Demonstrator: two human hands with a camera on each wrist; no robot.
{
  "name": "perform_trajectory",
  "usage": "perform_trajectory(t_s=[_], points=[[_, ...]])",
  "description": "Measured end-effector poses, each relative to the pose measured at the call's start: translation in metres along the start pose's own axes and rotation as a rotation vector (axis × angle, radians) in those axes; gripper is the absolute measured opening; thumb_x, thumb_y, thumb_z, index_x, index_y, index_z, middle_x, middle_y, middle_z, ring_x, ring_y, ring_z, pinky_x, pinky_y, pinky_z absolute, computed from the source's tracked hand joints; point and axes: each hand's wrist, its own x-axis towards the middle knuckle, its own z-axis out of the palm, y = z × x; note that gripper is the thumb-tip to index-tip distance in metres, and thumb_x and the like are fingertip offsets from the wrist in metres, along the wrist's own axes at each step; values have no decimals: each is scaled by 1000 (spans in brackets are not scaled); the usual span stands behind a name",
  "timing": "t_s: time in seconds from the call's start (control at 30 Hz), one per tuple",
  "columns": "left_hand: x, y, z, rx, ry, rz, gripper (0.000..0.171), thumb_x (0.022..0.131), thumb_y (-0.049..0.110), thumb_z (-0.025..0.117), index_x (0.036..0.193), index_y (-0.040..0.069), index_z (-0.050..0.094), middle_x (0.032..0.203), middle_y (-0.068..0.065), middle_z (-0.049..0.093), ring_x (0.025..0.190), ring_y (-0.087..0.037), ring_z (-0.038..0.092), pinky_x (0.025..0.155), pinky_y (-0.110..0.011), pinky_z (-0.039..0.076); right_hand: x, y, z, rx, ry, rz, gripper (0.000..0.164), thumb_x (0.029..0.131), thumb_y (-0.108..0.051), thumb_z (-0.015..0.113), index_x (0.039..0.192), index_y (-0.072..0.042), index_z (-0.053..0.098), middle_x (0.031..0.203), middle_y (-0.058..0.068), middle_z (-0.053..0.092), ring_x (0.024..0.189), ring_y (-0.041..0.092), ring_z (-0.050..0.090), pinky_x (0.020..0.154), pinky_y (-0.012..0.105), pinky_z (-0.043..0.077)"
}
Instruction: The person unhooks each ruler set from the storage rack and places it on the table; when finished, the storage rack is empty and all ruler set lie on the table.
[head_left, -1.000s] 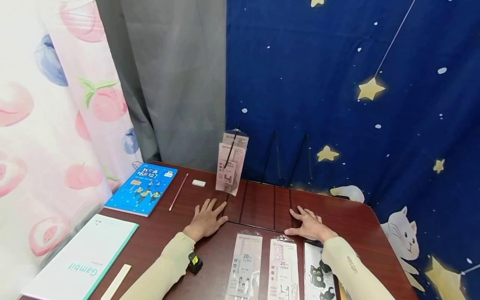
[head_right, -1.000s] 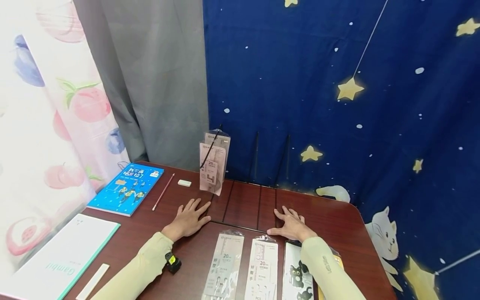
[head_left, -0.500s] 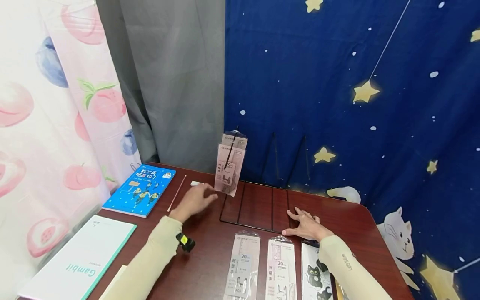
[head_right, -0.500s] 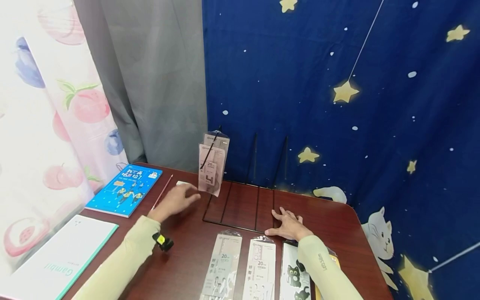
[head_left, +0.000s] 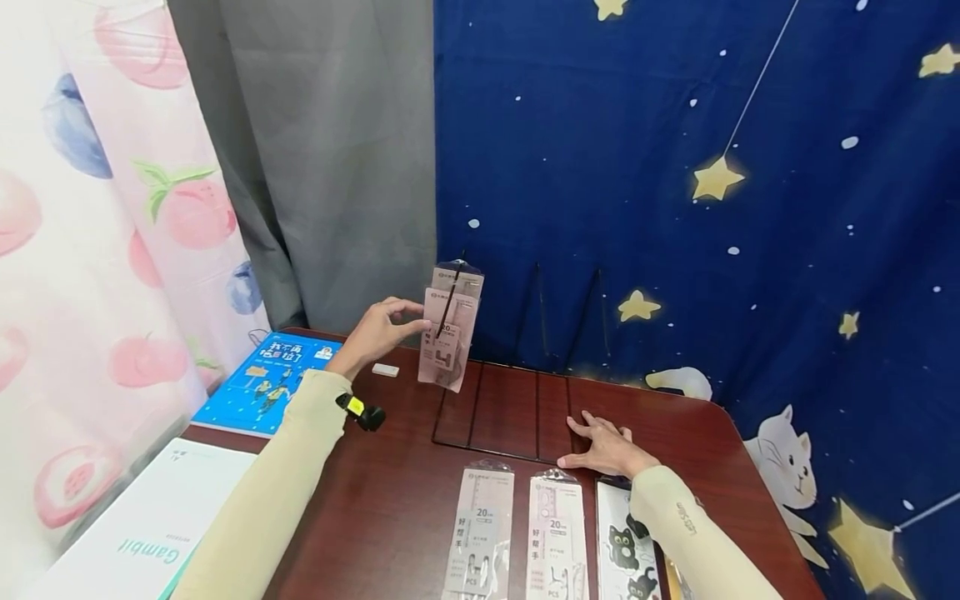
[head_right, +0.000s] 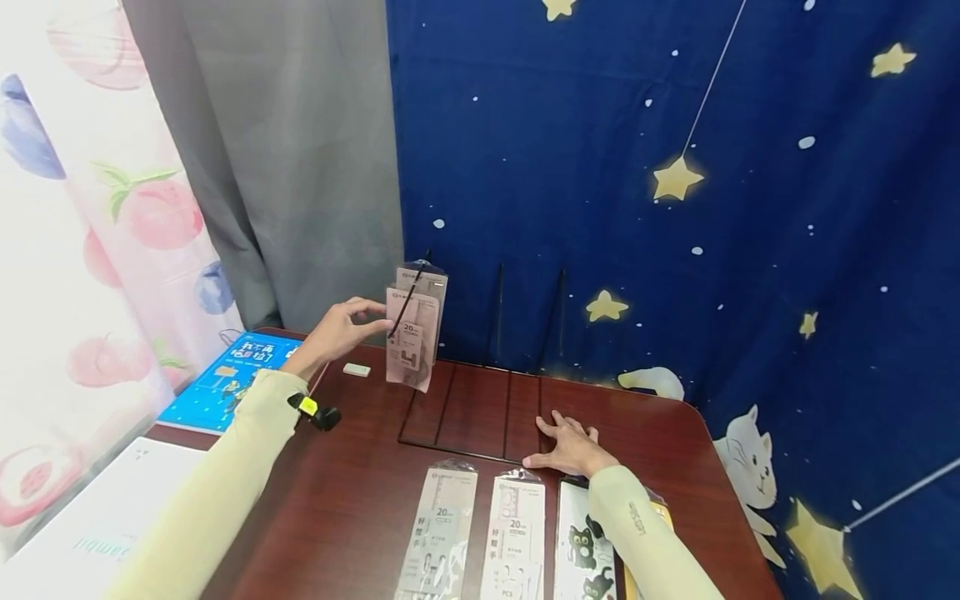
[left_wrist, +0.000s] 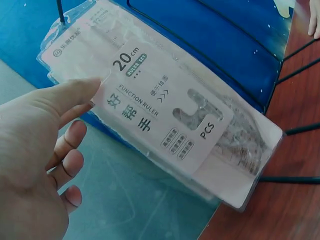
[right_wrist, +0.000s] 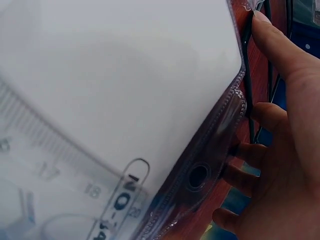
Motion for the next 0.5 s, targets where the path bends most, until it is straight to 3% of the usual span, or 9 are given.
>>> perform_trajectory(t_s=[0.23, 0.5], points=[[2, 2, 5, 9, 11, 6, 50, 95, 49, 74, 125, 9, 74, 139, -13, 60, 132, -40, 50, 110, -59, 45, 0, -3, 1, -4, 5, -5, 99, 82, -63, 79, 160, -14, 41, 169, 24, 25, 155, 49, 25, 114, 80, 14], [-9, 7, 7, 4, 28, 42, 46, 94, 44, 76, 120, 6, 76, 134, -14, 61, 129, -37, 51, 110, -59, 44, 0, 0, 0, -20, 7, 8, 101, 81, -66, 79, 160, -17, 41, 170, 23, 25, 156, 47, 25, 114, 78, 15]])
